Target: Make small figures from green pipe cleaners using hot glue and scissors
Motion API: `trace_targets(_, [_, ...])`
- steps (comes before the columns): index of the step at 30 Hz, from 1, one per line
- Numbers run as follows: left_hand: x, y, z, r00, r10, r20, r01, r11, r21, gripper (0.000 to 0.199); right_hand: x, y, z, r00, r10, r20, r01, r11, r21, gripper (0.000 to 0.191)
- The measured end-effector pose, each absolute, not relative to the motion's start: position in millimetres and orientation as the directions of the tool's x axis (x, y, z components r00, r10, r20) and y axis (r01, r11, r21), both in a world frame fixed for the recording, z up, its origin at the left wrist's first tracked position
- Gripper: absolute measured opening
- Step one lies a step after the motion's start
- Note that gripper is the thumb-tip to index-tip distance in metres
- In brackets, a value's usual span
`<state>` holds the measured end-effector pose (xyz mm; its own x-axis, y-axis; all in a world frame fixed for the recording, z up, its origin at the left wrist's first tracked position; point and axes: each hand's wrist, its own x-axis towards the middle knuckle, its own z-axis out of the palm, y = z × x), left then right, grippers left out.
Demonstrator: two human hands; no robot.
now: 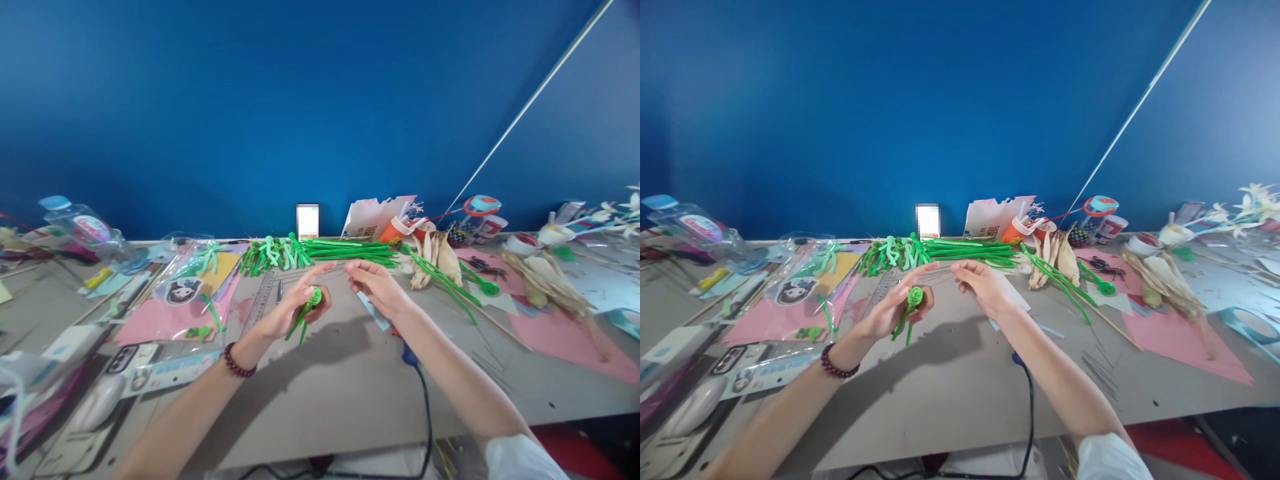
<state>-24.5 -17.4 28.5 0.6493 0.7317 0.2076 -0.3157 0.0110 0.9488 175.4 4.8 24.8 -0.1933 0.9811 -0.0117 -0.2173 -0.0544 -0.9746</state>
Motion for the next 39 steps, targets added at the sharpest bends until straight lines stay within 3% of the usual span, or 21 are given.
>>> trace_targets(5, [-29, -17, 29, 0.680, 0.701, 0.216, -0.267, -0.038, 0.963, 0.057, 197, 23, 26, -0.040, 0.998, 0.050, -0.232, 0.039, -0.972, 0.026])
trace_targets(8, [-31, -20, 34, 0.692, 0.687, 0.222, -0.087, -0.226, 0.970, 0.047, 212, 35, 25, 0.074, 0.992, 0.097, -0.124, 0.106, -0.987, 0.029])
trace_targets(12, [-30, -24, 36, 0.659, 0.665, 0.350, 0.243, -0.629, 0.738, 0.039, 230, 46, 21, 0.162, 0.946, 0.282, 0.279, 0.230, -0.933, 0.031])
trace_targets(14, [-27, -25, 32, 0.638, 0.641, 0.427, 0.309, -0.721, 0.621, 0.038, 238, 49, 17, 0.142, 0.888, 0.437, 0.527, 0.306, -0.793, 0.028])
trace_targets(16, [-24, -24, 27, 0.625, 0.644, 0.441, 0.350, -0.736, 0.579, 0.039, 244, 51, 14, 0.066, 0.870, 0.489, 0.740, 0.286, -0.608, 0.031])
trace_targets(18, [-21, -24, 23, 0.603, 0.682, 0.413, 0.362, -0.696, 0.621, 0.044, 248, 52, 11, -0.031, 0.909, 0.415, 0.869, 0.230, -0.438, 0.034])
trace_targets(20, [-20, -25, 23, 0.585, 0.735, 0.343, 0.317, -0.596, 0.738, 0.051, 249, 53, 8, -0.129, 0.930, 0.343, 0.910, 0.248, -0.331, 0.023])
trace_targets(23, [-20, -25, 27, 0.594, 0.781, 0.193, 0.147, -0.342, 0.928, 0.060, 244, 51, 8, -0.210, 0.915, 0.344, 0.892, 0.323, -0.315, 0.008])
trace_targets(26, [-21, -24, 30, 0.645, 0.761, 0.064, -0.027, -0.061, 0.998, 0.066, 233, 44, 13, -0.189, 0.902, 0.388, 0.859, 0.343, -0.379, 0.017])
trace_targets(28, [-22, -21, 29, 0.683, 0.731, 0.006, -0.119, 0.103, 0.988, 0.069, 225, 37, 19, -0.201, 0.879, 0.432, 0.800, 0.402, -0.445, 0.011])
trace_targets(30, [-22, -18, 25, 0.704, 0.710, -0.013, -0.203, 0.220, 0.954, 0.069, 215, 27, 27, -0.232, 0.855, 0.463, 0.704, 0.476, -0.527, 0.019])
trace_targets(34, [-22, -13, 18, 0.736, 0.677, 0.008, -0.316, 0.333, 0.888, 0.069, 191, 2, 42, -0.332, 0.836, 0.437, 0.494, 0.549, -0.674, 0.017])
trace_targets(39, [-18, -14, 19, 0.710, 0.702, -0.049, -0.317, 0.381, 0.868, 0.072, 165, -19, 45, -0.398, 0.854, 0.334, 0.380, 0.485, -0.788, 0.021])
